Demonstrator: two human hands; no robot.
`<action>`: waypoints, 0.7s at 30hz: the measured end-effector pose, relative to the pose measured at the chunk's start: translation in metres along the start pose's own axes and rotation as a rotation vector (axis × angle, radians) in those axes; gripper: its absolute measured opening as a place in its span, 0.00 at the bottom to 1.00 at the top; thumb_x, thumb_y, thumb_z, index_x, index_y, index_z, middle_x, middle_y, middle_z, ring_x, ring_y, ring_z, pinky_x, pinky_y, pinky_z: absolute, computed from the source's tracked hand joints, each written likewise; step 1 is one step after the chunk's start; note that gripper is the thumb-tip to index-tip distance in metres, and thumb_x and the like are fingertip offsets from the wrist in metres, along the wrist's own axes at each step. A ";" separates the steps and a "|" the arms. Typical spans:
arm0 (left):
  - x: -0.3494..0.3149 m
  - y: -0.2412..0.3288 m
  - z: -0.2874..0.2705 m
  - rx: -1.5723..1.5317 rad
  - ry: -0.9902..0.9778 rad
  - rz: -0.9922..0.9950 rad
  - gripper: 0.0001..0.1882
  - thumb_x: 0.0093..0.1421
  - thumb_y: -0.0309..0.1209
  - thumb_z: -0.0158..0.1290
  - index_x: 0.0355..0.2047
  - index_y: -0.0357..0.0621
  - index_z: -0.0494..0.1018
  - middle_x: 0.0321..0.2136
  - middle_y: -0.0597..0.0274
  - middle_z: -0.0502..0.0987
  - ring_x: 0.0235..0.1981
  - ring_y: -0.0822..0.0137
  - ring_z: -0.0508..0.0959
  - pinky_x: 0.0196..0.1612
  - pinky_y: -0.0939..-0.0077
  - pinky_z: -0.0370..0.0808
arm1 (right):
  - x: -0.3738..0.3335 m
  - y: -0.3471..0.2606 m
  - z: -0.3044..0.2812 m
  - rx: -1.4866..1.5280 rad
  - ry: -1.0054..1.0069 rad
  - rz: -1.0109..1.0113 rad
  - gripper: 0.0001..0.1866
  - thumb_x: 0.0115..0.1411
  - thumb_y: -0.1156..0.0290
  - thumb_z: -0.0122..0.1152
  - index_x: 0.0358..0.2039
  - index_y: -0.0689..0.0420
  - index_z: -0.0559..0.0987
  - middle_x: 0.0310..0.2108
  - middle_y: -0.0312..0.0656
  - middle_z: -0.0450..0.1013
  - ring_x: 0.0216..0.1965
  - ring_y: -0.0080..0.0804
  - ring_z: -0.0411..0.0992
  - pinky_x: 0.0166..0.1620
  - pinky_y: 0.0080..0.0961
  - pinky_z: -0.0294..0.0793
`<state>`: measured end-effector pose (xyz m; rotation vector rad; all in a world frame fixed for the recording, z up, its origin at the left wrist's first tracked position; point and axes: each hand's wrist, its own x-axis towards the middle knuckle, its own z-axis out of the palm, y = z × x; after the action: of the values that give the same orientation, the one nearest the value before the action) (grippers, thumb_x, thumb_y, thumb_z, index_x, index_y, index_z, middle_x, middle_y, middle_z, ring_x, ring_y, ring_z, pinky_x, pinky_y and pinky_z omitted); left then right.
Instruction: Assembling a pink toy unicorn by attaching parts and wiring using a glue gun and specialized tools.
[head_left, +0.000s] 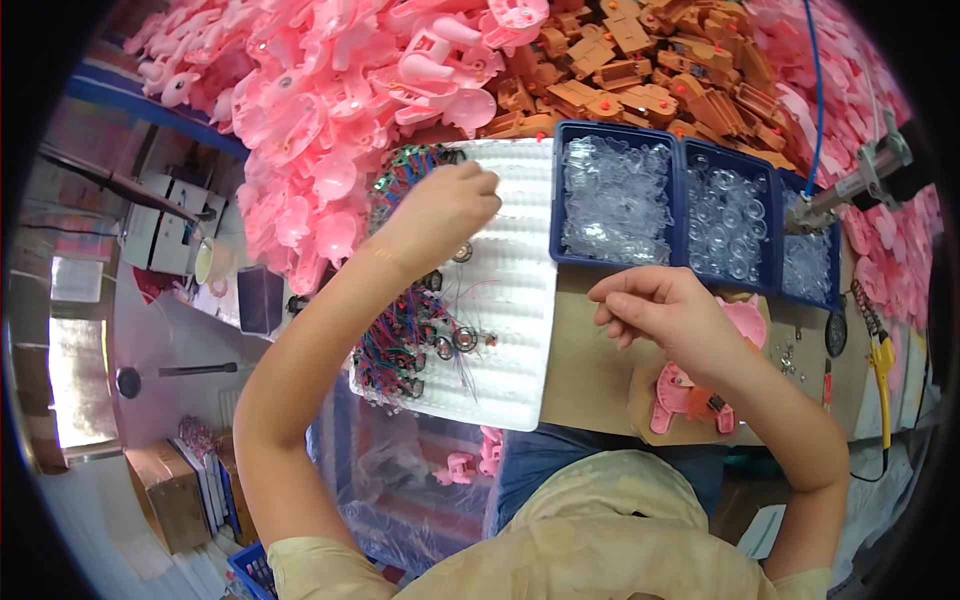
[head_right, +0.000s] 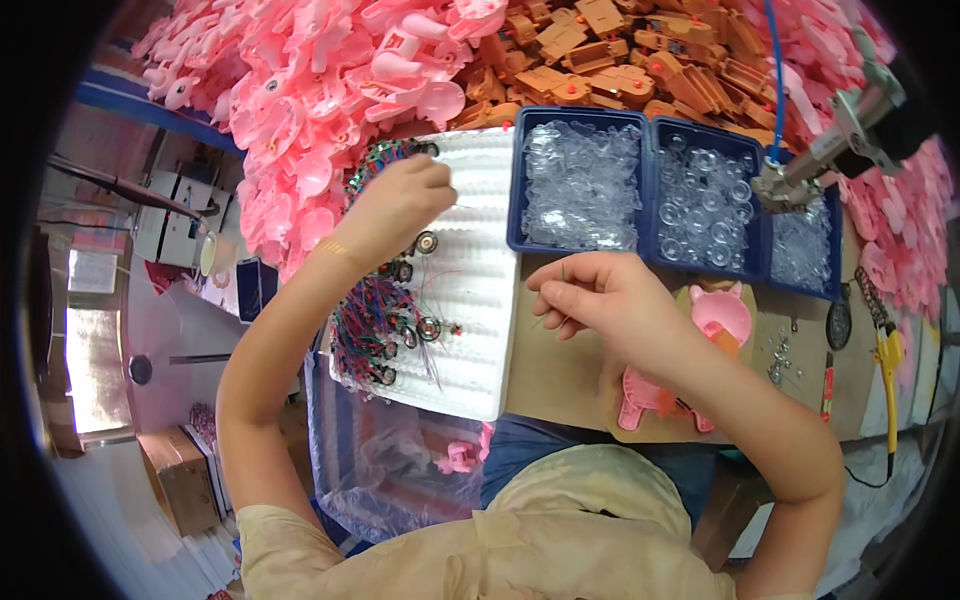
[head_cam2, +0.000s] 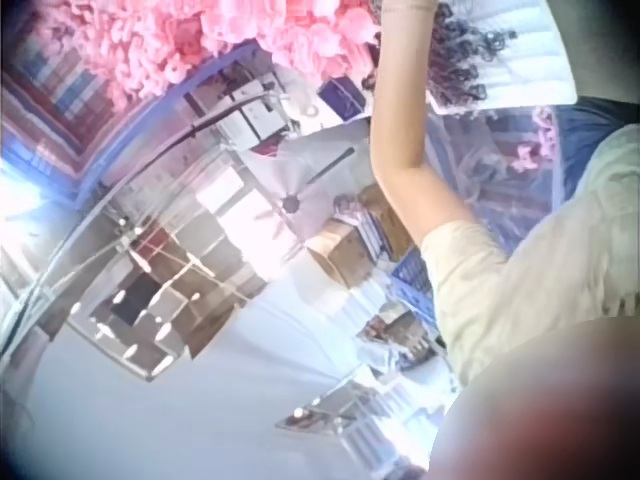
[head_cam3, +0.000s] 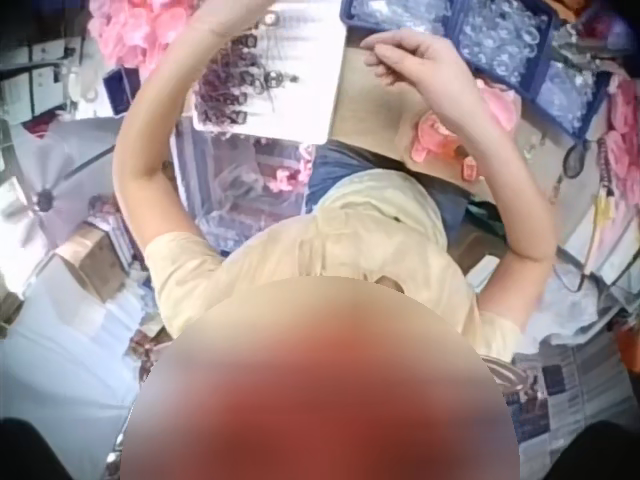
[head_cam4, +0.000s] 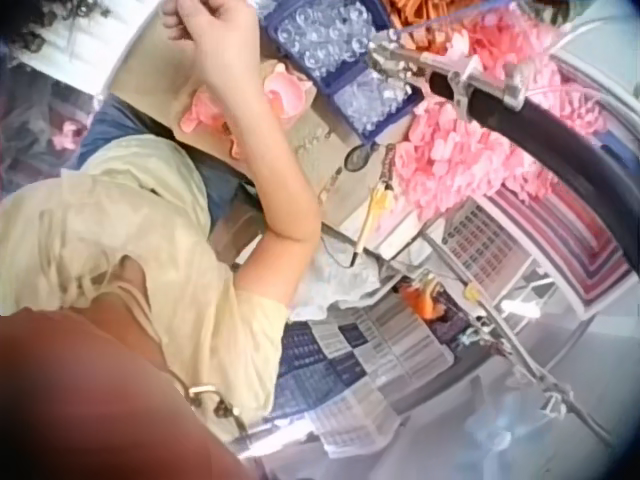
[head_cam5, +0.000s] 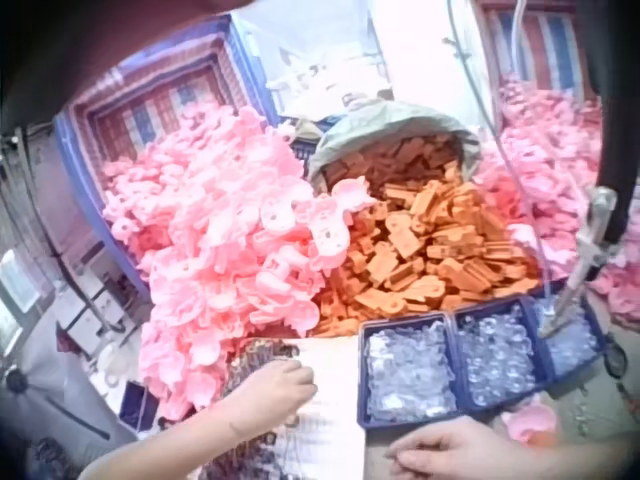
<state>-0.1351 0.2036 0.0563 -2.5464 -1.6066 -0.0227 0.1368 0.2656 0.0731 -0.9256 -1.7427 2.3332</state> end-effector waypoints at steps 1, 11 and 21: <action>0.005 0.010 -0.013 -0.024 0.103 -0.107 0.01 0.45 0.24 0.53 0.19 0.42 0.72 0.25 0.63 0.70 0.33 0.62 0.71 0.37 0.72 0.70 | -0.006 -0.001 -0.003 0.094 0.016 0.026 0.11 0.61 0.73 0.53 0.41 0.66 0.75 0.29 0.39 0.74 0.26 0.19 0.71 0.32 0.17 0.73; 0.039 0.174 -0.049 -1.397 0.079 -0.539 0.05 0.51 0.29 0.56 0.29 0.41 0.75 0.28 0.68 0.74 0.32 0.75 0.70 0.34 0.81 0.63 | -0.086 0.028 -0.017 0.104 0.202 -0.084 0.11 0.58 0.77 0.56 0.42 0.66 0.75 0.32 0.40 0.75 0.31 0.19 0.73 0.34 0.15 0.74; 0.081 0.239 -0.030 -1.281 0.098 -0.263 0.12 0.50 0.26 0.57 0.36 0.39 0.74 0.34 0.57 0.74 0.39 0.65 0.73 0.42 0.73 0.68 | -0.171 0.045 -0.066 -0.245 0.545 0.018 0.06 0.55 0.75 0.58 0.32 0.64 0.76 0.25 0.35 0.72 0.26 0.16 0.69 0.28 0.15 0.68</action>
<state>0.1168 0.1715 0.0681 -2.8601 -2.3058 -1.6444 0.3217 0.2353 0.0918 -1.4479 -1.7879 1.6634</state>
